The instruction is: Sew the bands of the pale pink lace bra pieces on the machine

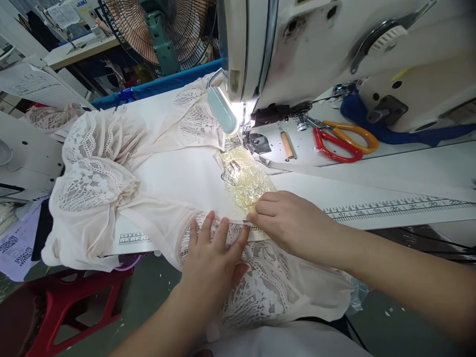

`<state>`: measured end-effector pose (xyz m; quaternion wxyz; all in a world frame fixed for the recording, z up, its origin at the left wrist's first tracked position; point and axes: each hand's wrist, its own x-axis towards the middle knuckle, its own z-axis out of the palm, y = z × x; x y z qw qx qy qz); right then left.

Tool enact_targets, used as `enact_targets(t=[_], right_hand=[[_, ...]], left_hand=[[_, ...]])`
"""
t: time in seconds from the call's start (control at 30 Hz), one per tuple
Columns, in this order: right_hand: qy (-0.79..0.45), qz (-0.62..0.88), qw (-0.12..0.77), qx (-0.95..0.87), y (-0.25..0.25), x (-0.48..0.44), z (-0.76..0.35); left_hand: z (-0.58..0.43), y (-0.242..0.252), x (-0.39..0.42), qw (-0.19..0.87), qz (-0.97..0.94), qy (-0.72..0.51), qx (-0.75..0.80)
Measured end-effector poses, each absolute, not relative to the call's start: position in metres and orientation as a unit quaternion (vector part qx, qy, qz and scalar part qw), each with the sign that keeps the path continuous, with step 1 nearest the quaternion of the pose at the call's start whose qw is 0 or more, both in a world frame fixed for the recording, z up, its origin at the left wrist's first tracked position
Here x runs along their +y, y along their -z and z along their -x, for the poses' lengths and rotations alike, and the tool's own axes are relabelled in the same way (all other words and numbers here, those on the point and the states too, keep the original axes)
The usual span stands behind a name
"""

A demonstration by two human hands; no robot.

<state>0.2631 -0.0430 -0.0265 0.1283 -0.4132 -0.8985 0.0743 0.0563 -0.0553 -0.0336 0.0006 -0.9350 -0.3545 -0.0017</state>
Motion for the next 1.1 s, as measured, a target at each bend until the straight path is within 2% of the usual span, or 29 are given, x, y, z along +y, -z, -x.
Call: enact_targets(t=[0.17,0.43,0.8,1.0,1.1], right_hand=[[-0.057,0.434,0.119,-0.891,0.023,-0.055,-0.276],[-0.071,0.449,0.203,-0.867,0.027,-0.051,-0.257],[-0.071,0.459,0.118,-0.878,0.018,-0.058,-0.271],[-0.145,0.547,0.266,-0.781,0.021,-0.070,-0.305],[-0.150,0.668,0.277,-0.674,0.027,-0.069,-0.333]], left_hand=[[-0.056,0.032,-0.055,-0.002,0.934,-0.005,-0.357],[-0.058,0.031,-0.055,0.008,0.933,-0.013,-0.359],[-0.059,0.027,-0.056,-0.001,0.929,-0.025,-0.368],[-0.053,0.036,-0.057,0.019,0.933,0.003,-0.360],[-0.048,0.044,-0.054,0.043,0.942,0.038,-0.330]])
